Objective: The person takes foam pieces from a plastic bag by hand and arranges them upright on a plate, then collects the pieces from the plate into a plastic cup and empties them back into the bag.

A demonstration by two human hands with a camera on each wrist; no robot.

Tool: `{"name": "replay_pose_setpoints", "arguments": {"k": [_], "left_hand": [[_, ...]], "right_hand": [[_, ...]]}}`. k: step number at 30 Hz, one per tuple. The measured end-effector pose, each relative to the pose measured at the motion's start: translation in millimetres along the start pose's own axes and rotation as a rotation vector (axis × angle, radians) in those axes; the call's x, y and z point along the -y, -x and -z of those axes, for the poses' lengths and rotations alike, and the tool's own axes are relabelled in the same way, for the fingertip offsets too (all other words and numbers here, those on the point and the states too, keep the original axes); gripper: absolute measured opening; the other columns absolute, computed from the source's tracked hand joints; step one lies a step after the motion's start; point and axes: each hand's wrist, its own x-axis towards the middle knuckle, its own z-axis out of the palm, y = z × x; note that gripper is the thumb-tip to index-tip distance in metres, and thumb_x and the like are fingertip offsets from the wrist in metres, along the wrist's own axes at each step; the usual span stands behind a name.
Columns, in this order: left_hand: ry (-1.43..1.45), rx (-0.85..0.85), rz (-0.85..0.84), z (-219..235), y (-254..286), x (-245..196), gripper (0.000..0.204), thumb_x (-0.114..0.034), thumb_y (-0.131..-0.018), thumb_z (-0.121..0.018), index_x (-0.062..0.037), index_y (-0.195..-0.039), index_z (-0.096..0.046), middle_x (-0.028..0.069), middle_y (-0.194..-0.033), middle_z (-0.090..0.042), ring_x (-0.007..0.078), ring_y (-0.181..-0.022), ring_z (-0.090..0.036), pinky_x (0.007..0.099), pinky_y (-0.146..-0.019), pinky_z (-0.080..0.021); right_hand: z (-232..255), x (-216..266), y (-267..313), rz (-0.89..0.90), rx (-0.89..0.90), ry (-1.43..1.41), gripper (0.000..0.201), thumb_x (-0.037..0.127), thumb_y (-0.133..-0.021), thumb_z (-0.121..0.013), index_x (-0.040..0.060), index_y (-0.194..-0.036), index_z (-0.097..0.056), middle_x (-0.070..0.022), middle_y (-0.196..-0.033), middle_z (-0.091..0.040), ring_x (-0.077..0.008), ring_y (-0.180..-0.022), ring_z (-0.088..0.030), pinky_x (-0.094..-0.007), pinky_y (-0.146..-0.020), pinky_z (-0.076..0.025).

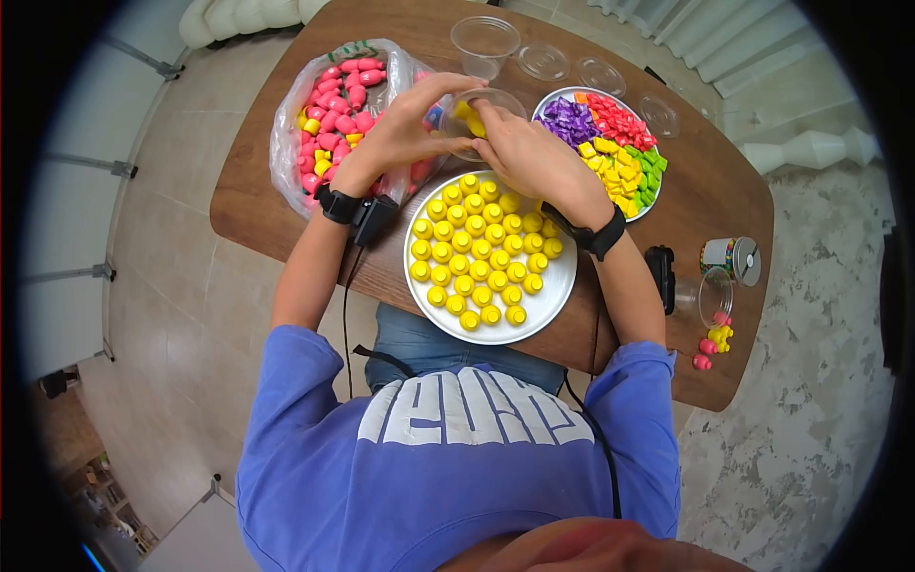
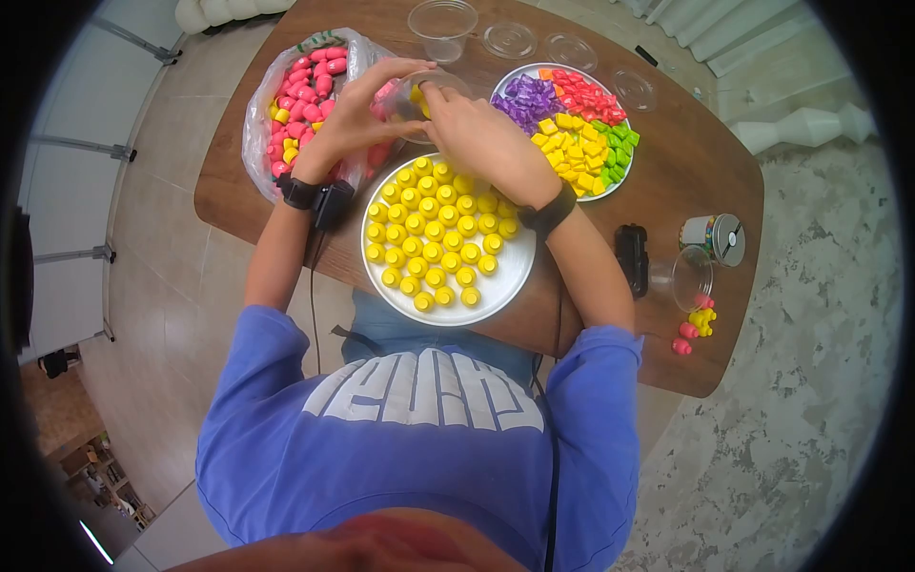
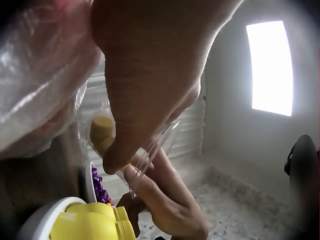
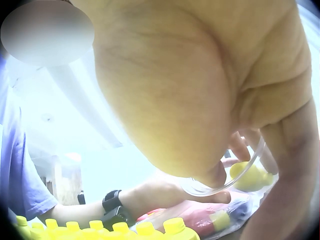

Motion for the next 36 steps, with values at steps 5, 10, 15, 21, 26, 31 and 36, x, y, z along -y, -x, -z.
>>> {"name": "replay_pose_setpoints", "arguments": {"k": [5,10,15,21,26,31,36], "left_hand": [[0.005,0.002,0.030,1.2,0.7,-2.0,0.073,-0.011,-0.076,-0.089,-0.0071,-0.142,-0.058,0.0089,-0.142,-0.063,0.0237,-0.131,-0.059,0.0374,-0.113,-0.046],[0.027,-0.017,0.051,0.9,-0.4,-4.4,0.071,-0.014,-0.077,-0.088,-0.0080,-0.141,-0.061,0.0117,-0.138,-0.064,0.0287,-0.128,-0.060,0.0405,-0.109,-0.047],[0.011,-0.017,0.046,0.9,1.2,-0.9,0.070,-0.014,-0.077,-0.088,-0.0080,-0.141,-0.060,0.0119,-0.138,-0.063,0.0287,-0.129,-0.059,0.0404,-0.110,-0.047],[0.021,-0.026,0.046,-0.1,1.7,0.7,0.072,-0.017,-0.077,-0.090,-0.0083,-0.141,-0.060,0.0124,-0.139,-0.063,0.0288,-0.130,-0.059,0.0405,-0.110,-0.047],[-0.028,-0.032,0.033,-0.3,2.7,2.5,0.074,-0.020,-0.076,-0.091,-0.0071,-0.141,-0.059,0.0126,-0.139,-0.063,0.0287,-0.129,-0.060,0.0404,-0.109,-0.048],[-0.023,-0.046,0.094,-1.2,5.0,4.2,0.077,-0.023,-0.075,-0.092,-0.0058,-0.141,-0.057,0.0135,-0.138,-0.063,0.0284,-0.125,-0.062,0.0388,-0.106,-0.050],[-0.059,-0.053,0.089,-1.1,4.7,2.8,0.079,-0.021,-0.074,-0.093,-0.0043,-0.141,-0.056,0.0130,-0.137,-0.064,0.0267,-0.125,-0.063,0.0375,-0.107,-0.050]], "right_hand": [[2.8,0.3,-1.6,0.030,-0.031,-0.033,0.042,0.023,-0.104,-0.055,-0.0014,-0.137,-0.045,-0.0292,-0.119,-0.066,-0.0457,-0.108,-0.065,-0.0531,-0.088,-0.055],[7.8,0.7,-1.9,0.051,-0.034,-0.114,0.039,0.024,-0.104,-0.056,0.0041,-0.136,-0.046,-0.0278,-0.120,-0.066,-0.0453,-0.110,-0.065,-0.0532,-0.088,-0.054],[8.0,-0.7,-3.4,0.060,0.004,-0.144,0.038,0.024,-0.104,-0.056,0.0070,-0.137,-0.048,-0.0257,-0.122,-0.067,-0.0448,-0.112,-0.064,-0.0532,-0.091,-0.054],[10.3,1.1,-1.1,0.075,-0.022,-0.196,0.037,0.024,-0.104,-0.056,0.0062,-0.136,-0.050,-0.0242,-0.125,-0.066,-0.0443,-0.114,-0.063,-0.0526,-0.092,-0.053],[12.8,3.6,0.1,0.091,-0.062,-0.140,0.035,0.021,-0.103,-0.057,0.0032,-0.132,-0.052,-0.0219,-0.126,-0.066,-0.0436,-0.112,-0.064,-0.0522,-0.091,-0.053],[15.6,1.7,-0.8,0.114,-0.082,-0.055,0.029,0.016,-0.100,-0.060,-0.0010,-0.123,-0.058,-0.0195,-0.132,-0.062,-0.0422,-0.104,-0.066,-0.0487,-0.084,-0.056],[14.6,3.5,1.5,0.122,-0.180,0.003,0.025,0.013,-0.097,-0.062,-0.0026,-0.116,-0.060,-0.0197,-0.130,-0.062,-0.0421,-0.097,-0.069,-0.0488,-0.082,-0.058]]}}
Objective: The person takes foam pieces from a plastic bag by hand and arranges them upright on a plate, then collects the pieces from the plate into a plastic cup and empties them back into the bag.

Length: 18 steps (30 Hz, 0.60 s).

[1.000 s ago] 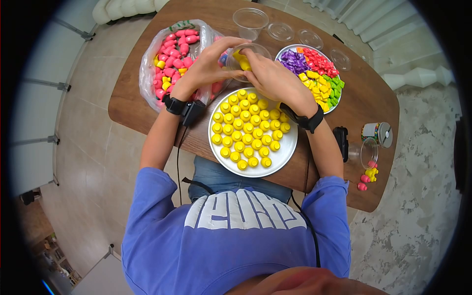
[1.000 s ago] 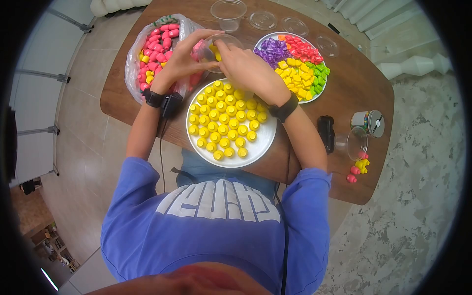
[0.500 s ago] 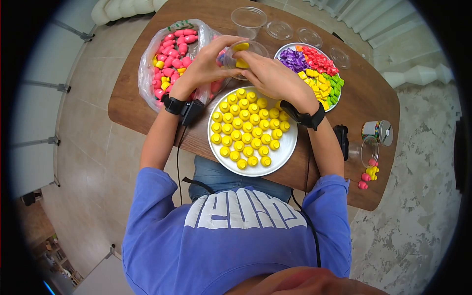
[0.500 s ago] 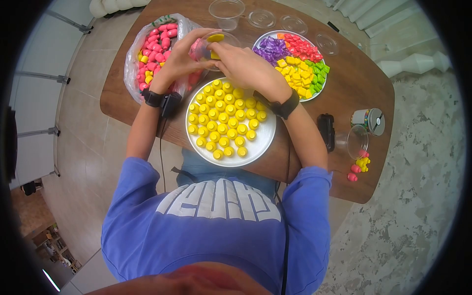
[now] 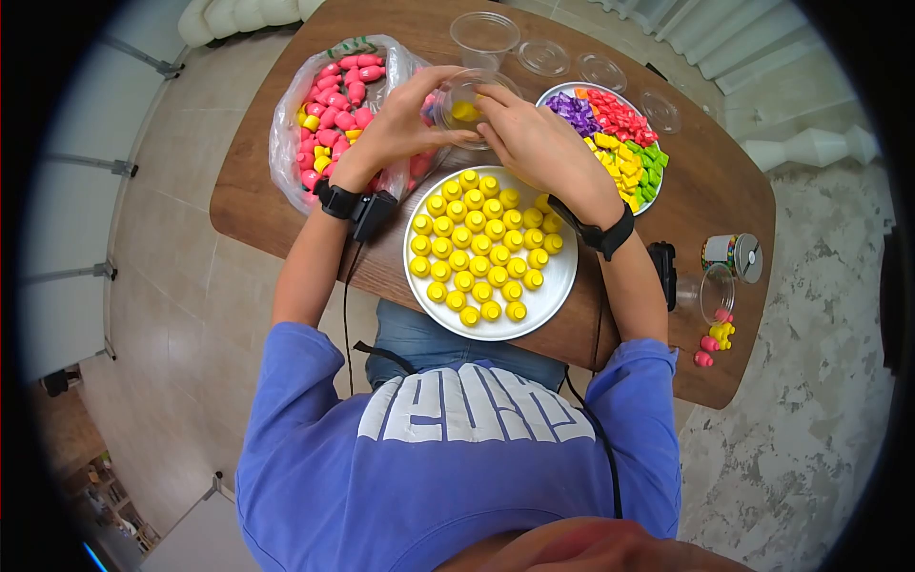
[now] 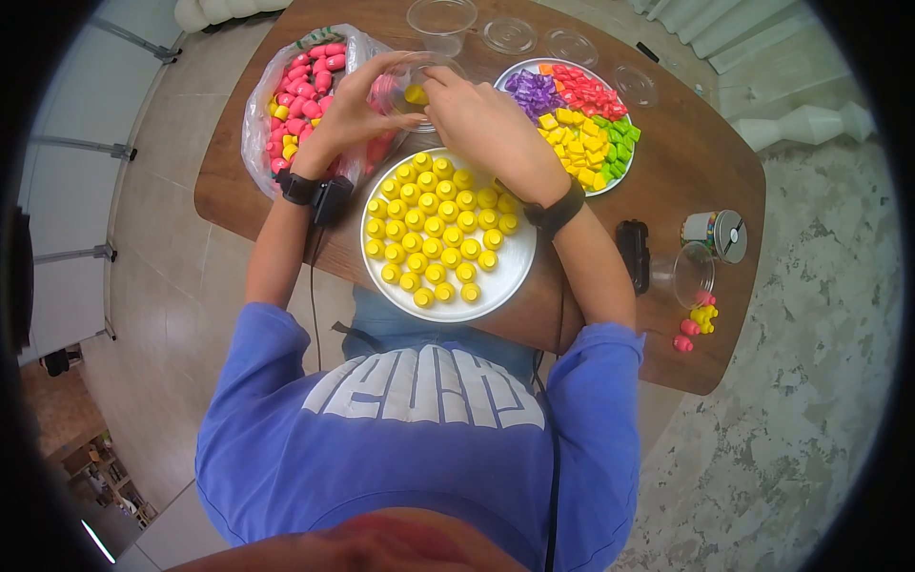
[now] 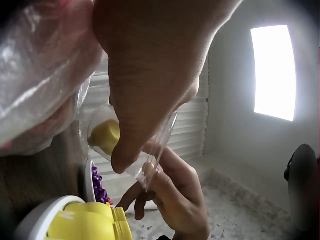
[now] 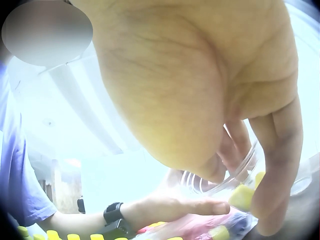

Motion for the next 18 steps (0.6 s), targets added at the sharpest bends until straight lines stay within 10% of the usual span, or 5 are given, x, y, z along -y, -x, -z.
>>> {"name": "replay_pose_setpoints", "arguments": {"k": [18], "left_hand": [[0.028,0.029,0.040,-0.4,-0.4,2.5,0.076,-0.016,-0.074,-0.093,-0.0056,-0.141,-0.059,0.0100,-0.141,-0.064,0.0236,-0.129,-0.061,0.0374,-0.112,-0.047]], "right_hand": [[-3.4,-2.4,4.6,-0.109,0.111,0.073,0.019,0.014,-0.099,-0.060,-0.0018,-0.108,-0.060,-0.0195,-0.115,-0.065,-0.0413,-0.096,-0.068,-0.0481,-0.082,-0.057]]}}
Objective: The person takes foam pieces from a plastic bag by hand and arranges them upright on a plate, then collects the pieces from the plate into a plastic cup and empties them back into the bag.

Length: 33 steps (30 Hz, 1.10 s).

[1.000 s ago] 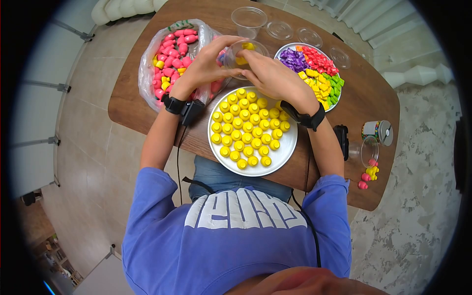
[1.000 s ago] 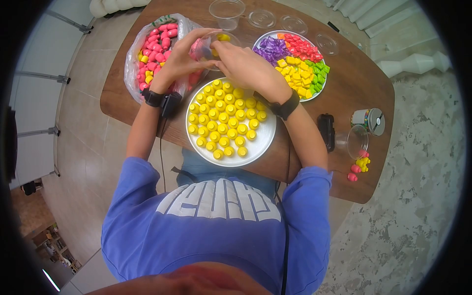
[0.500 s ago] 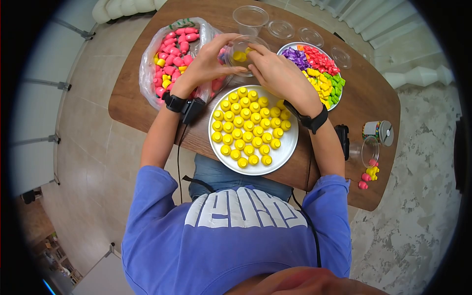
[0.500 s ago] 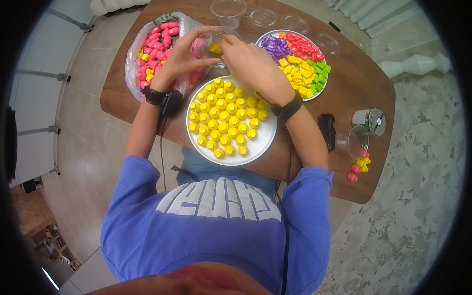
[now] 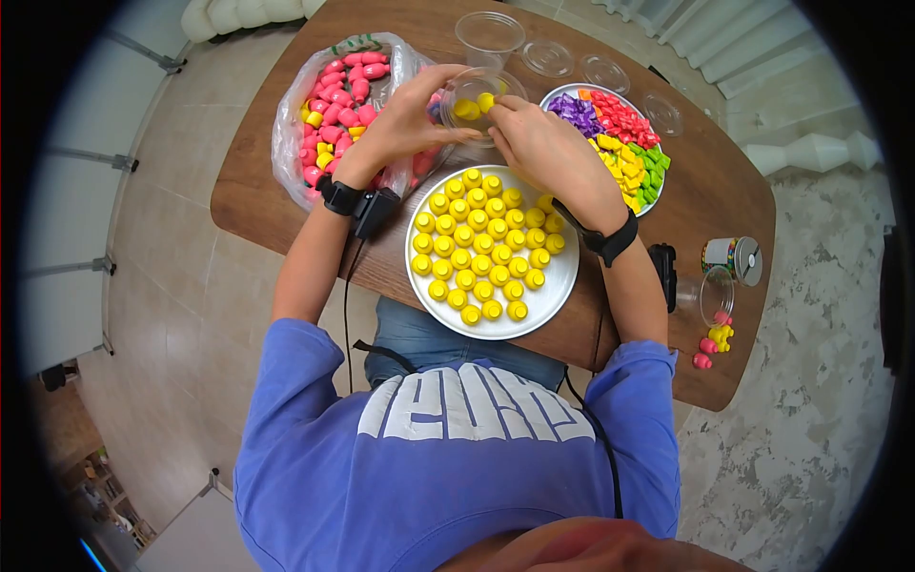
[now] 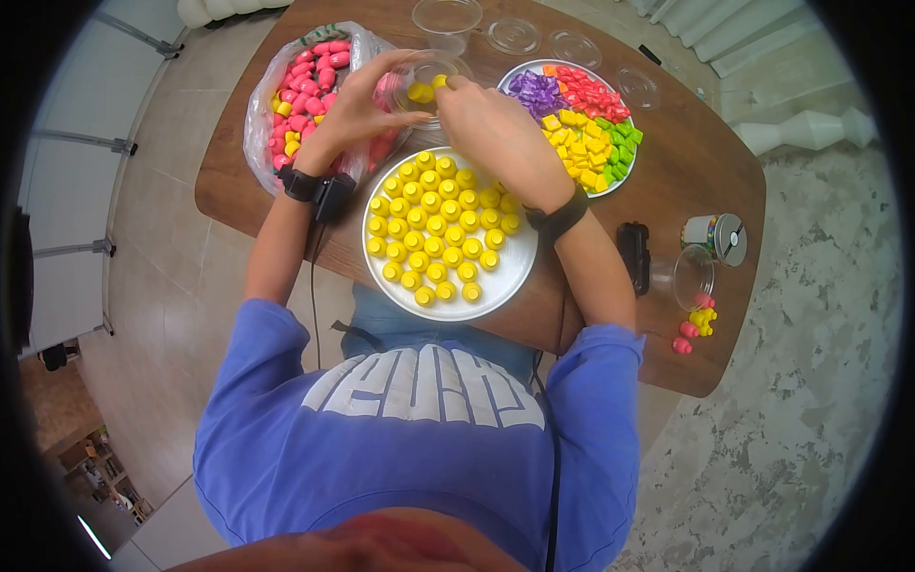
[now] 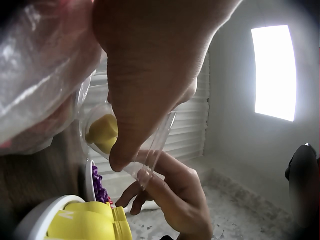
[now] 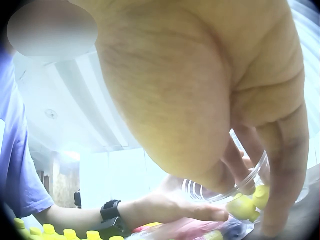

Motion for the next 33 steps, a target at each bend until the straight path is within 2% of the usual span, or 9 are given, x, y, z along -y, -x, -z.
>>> {"name": "replay_pose_setpoints", "arguments": {"k": [7,11,14,16,20,23,25,28,33], "left_hand": [[-0.002,0.008,-0.003,1.1,-0.7,-3.0,0.075,-0.017,-0.075,-0.093,-0.0055,-0.141,-0.059,0.0101,-0.140,-0.064,0.0236,-0.128,-0.061,0.0369,-0.112,-0.047],[-0.040,0.003,-0.037,0.5,0.6,0.4,0.077,-0.019,-0.074,-0.093,-0.0057,-0.142,-0.058,0.0102,-0.140,-0.064,0.0238,-0.128,-0.062,0.0367,-0.111,-0.048],[-0.044,-0.001,-0.012,0.3,1.3,0.1,0.078,-0.020,-0.074,-0.093,-0.0059,-0.142,-0.057,0.0100,-0.139,-0.065,0.0236,-0.127,-0.062,0.0367,-0.110,-0.048],[0.013,0.007,-0.003,-0.1,0.6,0.9,0.077,-0.023,-0.075,-0.092,-0.0058,-0.141,-0.057,0.0134,-0.134,-0.066,0.0294,-0.123,-0.063,0.0390,-0.105,-0.050],[0.040,0.020,-0.013,0.8,-0.6,1.0,0.076,-0.023,-0.075,-0.092,-0.0050,-0.140,-0.057,0.0131,-0.133,-0.067,0.0287,-0.122,-0.064,0.0386,-0.104,-0.050],[0.052,0.076,0.058,-0.8,1.0,-0.7,0.076,-0.024,-0.075,-0.092,-0.0041,-0.140,-0.057,0.0133,-0.133,-0.067,0.0274,-0.122,-0.064,0.0383,-0.104,-0.051],[0.074,0.079,0.141,-2.7,0.6,0.0,0.079,-0.027,-0.075,-0.093,-0.0016,-0.140,-0.055,0.0152,-0.134,-0.066,0.0271,-0.122,-0.065,0.0381,-0.105,-0.051],[0.065,0.155,0.149,-5.0,1.4,4.5,0.081,-0.028,-0.075,-0.094,0.0006,-0.139,-0.053,0.0174,-0.134,-0.065,0.0270,-0.123,-0.064,0.0374,-0.107,-0.050],[0.166,0.167,0.205,-8.5,2.7,7.8,0.085,-0.029,-0.075,-0.094,0.0013,-0.141,-0.049,0.0182,-0.136,-0.063,0.0270,-0.126,-0.063,0.0377,-0.109,-0.049]], "right_hand": [[3.1,-0.1,2.7,0.096,-0.072,-0.015,0.021,0.016,-0.101,-0.058,-0.0044,-0.104,-0.064,-0.0166,-0.136,-0.062,-0.0391,-0.102,-0.069,-0.0462,-0.086,-0.057],[3.0,-0.7,1.8,0.109,-0.074,-0.002,0.022,0.016,-0.101,-0.058,-0.0044,-0.108,-0.065,-0.0166,-0.136,-0.062,-0.0390,-0.103,-0.068,-0.0462,-0.086,-0.057],[10.6,1.8,1.0,0.090,-0.012,-0.006,0.024,0.016,-0.101,-0.058,-0.0039,-0.113,-0.065,-0.0171,-0.133,-0.064,-0.0391,-0.104,-0.068,-0.0459,-0.086,-0.057],[13.6,2.1,1.4,0.058,-0.024,-0.038,0.023,0.015,-0.101,-0.058,-0.0037,-0.114,-0.064,-0.0184,-0.127,-0.065,-0.0399,-0.105,-0.067,-0.0464,-0.087,-0.057],[19.4,2.1,1.6,0.078,-0.082,-0.073,0.021,0.011,-0.099,-0.057,-0.0026,-0.114,-0.063,-0.0196,-0.121,-0.066,-0.0409,-0.104,-0.067,-0.0480,-0.085,-0.056],[23.5,6.8,-0.4,0.063,-0.115,-0.102,0.020,0.008,-0.097,-0.057,-0.0017,-0.113,-0.063,-0.0199,-0.115,-0.068,-0.0415,-0.101,-0.067,-0.0496,-0.084,-0.055],[22.6,6.8,-2.8,0.114,-0.178,-0.102,0.028,0.003,-0.086,-0.064,0.0038,-0.114,-0.063,-0.0174,-0.109,-0.070,-0.0409,-0.097,-0.070,-0.0499,-0.080,-0.057],[23.3,8.1,-4.0,0.128,-0.163,-0.110,0.020,0.004,-0.093,-0.059,0.0002,-0.112,-0.064,-0.0206,-0.105,-0.069,-0.0411,-0.098,-0.067,-0.0491,-0.083,-0.055],[16.4,0.0,-8.9,0.259,-0.236,-0.184,0.024,-0.001,-0.089,-0.062,0.0010,-0.113,-0.066,-0.0208,-0.104,-0.070,-0.0401,-0.094,-0.068,-0.0463,-0.082,-0.056]]}}
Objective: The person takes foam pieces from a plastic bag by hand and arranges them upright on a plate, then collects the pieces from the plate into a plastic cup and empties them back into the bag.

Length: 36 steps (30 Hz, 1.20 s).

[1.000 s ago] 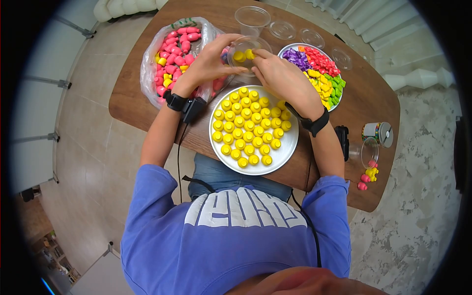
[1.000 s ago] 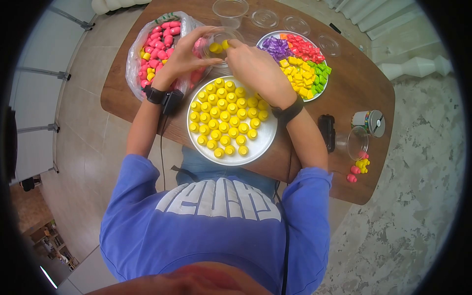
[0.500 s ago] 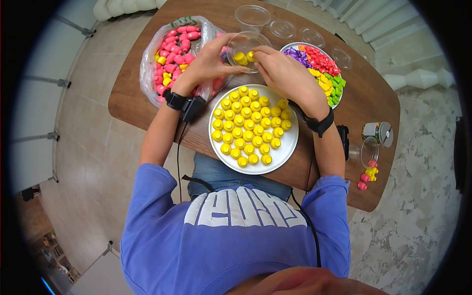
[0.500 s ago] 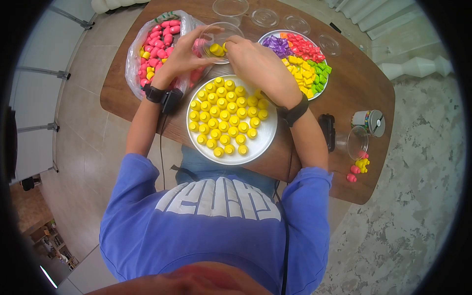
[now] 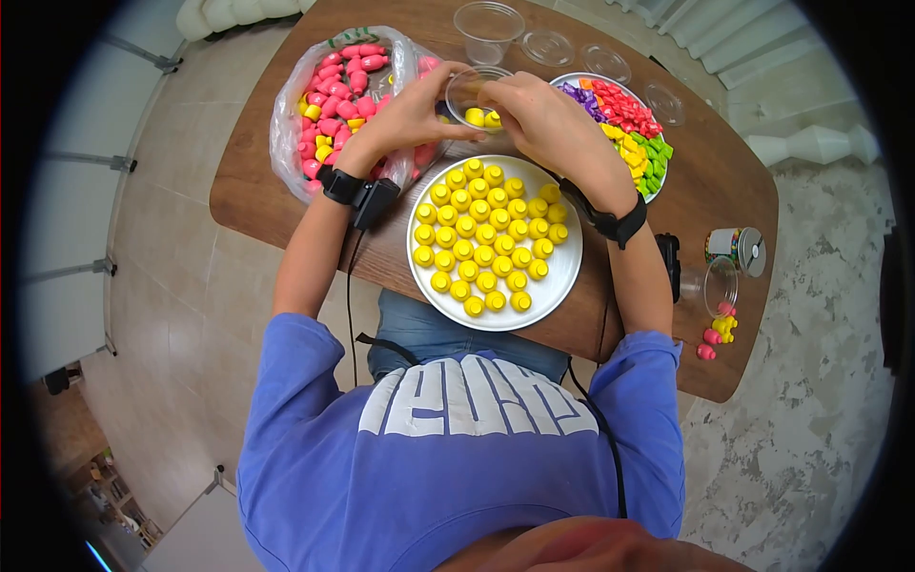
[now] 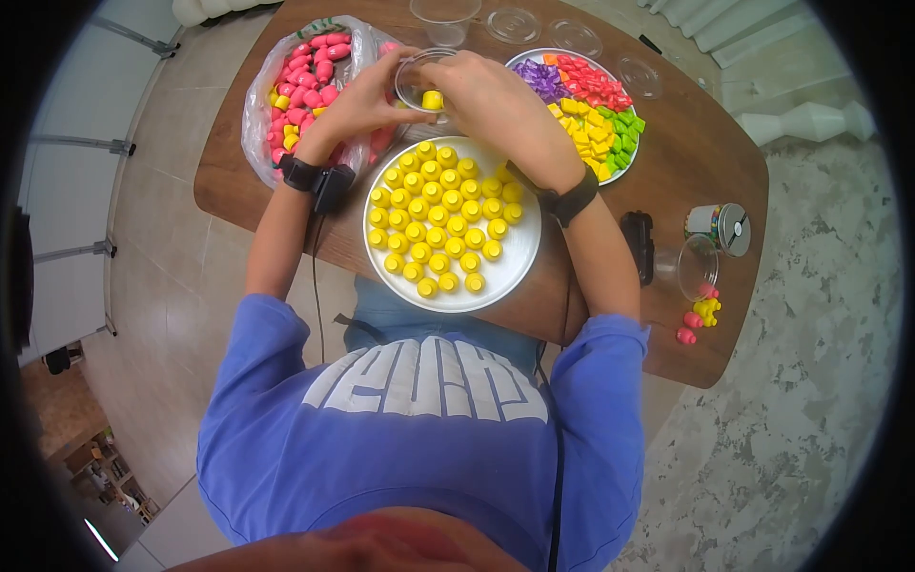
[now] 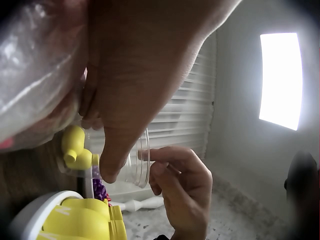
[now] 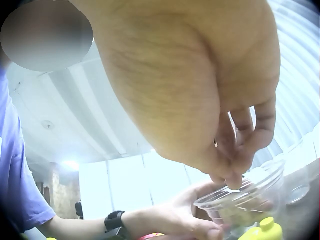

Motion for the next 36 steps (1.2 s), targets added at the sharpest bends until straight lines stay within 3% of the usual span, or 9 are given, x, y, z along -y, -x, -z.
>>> {"name": "replay_pose_setpoints", "arguments": {"k": [2,8,10,13,15,23,29,32,36], "left_hand": [[0.063,-0.018,0.002,-0.2,-0.5,-3.3,0.085,-0.029,-0.076,-0.093,0.0010,-0.142,-0.048,0.0179,-0.136,-0.063,0.0270,-0.126,-0.063,0.0378,-0.109,-0.049],[0.009,0.021,-0.047,1.2,-1.5,2.1,0.083,-0.027,-0.076,-0.093,0.0009,-0.140,-0.049,0.0184,-0.131,-0.067,0.0270,-0.123,-0.066,0.0368,-0.108,-0.050],[0.027,0.051,-0.045,1.9,-1.9,2.8,0.077,-0.028,-0.076,-0.093,0.0014,-0.136,-0.053,0.0180,-0.124,-0.071,0.0268,-0.118,-0.068,0.0371,-0.104,-0.051],[0.035,0.010,-0.088,0.8,-0.5,5.0,0.073,-0.030,-0.076,-0.093,0.0008,-0.131,-0.057,0.0182,-0.120,-0.072,0.0281,-0.113,-0.070,0.0373,-0.099,-0.053],[0.020,0.031,-0.054,1.9,-0.2,9.8,0.077,-0.030,-0.076,-0.093,-0.0001,-0.136,-0.055,0.0173,-0.125,-0.070,0.0268,-0.118,-0.067,0.0365,-0.103,-0.051],[0.015,0.037,-0.106,0.3,-0.4,18.6,0.076,-0.034,-0.078,-0.090,-0.0005,-0.136,-0.055,0.0176,-0.125,-0.069,0.0285,-0.116,-0.066,0.0365,-0.102,-0.050],[0.021,0.046,-0.120,-0.9,-0.5,20.3,0.071,-0.036,-0.079,-0.088,-0.0015,-0.132,-0.057,0.0178,-0.121,-0.069,0.0288,-0.113,-0.067,0.0373,-0.099,-0.051],[0.018,0.037,-0.139,-0.5,-0.5,22.5,0.071,-0.036,-0.079,-0.088,-0.0015,-0.132,-0.057,0.0180,-0.121,-0.069,0.0289,-0.113,-0.066,0.0376,-0.099,-0.051],[0.008,0.046,-0.102,0.0,-0.4,20.4,0.072,-0.037,-0.079,-0.088,-0.0022,-0.133,-0.057,0.0173,-0.124,-0.068,0.0279,-0.114,-0.066,0.0368,-0.099,-0.050]], "right_hand": [[-4.2,-7.8,-1.6,0.033,-0.011,-0.016,0.025,-0.003,-0.088,-0.063,0.0009,-0.112,-0.067,-0.0209,-0.103,-0.071,-0.0398,-0.092,-0.069,-0.0451,-0.081,-0.056],[-23.7,-30.1,-24.9,-0.066,0.310,-0.093,0.016,-0.004,-0.083,-0.067,-0.0016,-0.098,-0.072,-0.0205,-0.091,-0.074,-0.0405,-0.083,-0.071,-0.0435,-0.076,-0.057],[-30.3,-38.2,-32.8,0.017,0.366,-0.059,0.016,-0.002,-0.079,-0.071,-0.0004,-0.095,-0.074,-0.0204,-0.088,-0.073,-0.0401,-0.080,-0.071,-0.0434,-0.073,-0.056],[-34.6,-40.8,-40.1,-0.036,0.505,0.048,0.019,0.002,-0.075,-0.075,0.0009,-0.094,-0.075,-0.0207,-0.086,-0.072,-0.0392,-0.079,-0.071,-0.0433,-0.072,-0.056],[-34.7,-38.6,-46.5,-0.033,0.537,0.099,0.017,0.002,-0.075,-0.075,0.0002,-0.092,-0.074,-0.0207,-0.084,-0.072,-0.0391,-0.079,-0.071,-0.0435,-0.071,-0.056],[-33.1,-28.9,-51.4,-0.039,0.537,0.174,0.010,0.003,-0.077,-0.073,-0.0021,-0.085,-0.070,-0.0203,-0.080,-0.071,-0.0401,-0.076,-0.070,-0.0446,-0.069,-0.056],[-25.5,-32.0,-51.9,-0.050,0.620,0.111,0.013,0.005,-0.081,-0.071,-0.0006,-0.093,-0.072,-0.0195,-0.085,-0.073,-0.0401,-0.079,-0.071,-0.0448,-0.071,-0.057],[-17.2,-26.6,-49.8,-0.026,0.559,0.079,0.016,0.004,-0.086,-0.070,0.0004,-0.101,-0.073,-0.0195,-0.088,-0.074,-0.0390,-0.079,-0.072,-0.0428,-0.074,-0.058],[3.1,-22.3,-32.7,-0.059,0.318,-0.022,0.020,0.005,-0.088,-0.070,0.0007,-0.107,-0.072,-0.0193,-0.094,-0.074,-0.0357,-0.085,-0.074,-0.0406,-0.077,-0.059]]}}
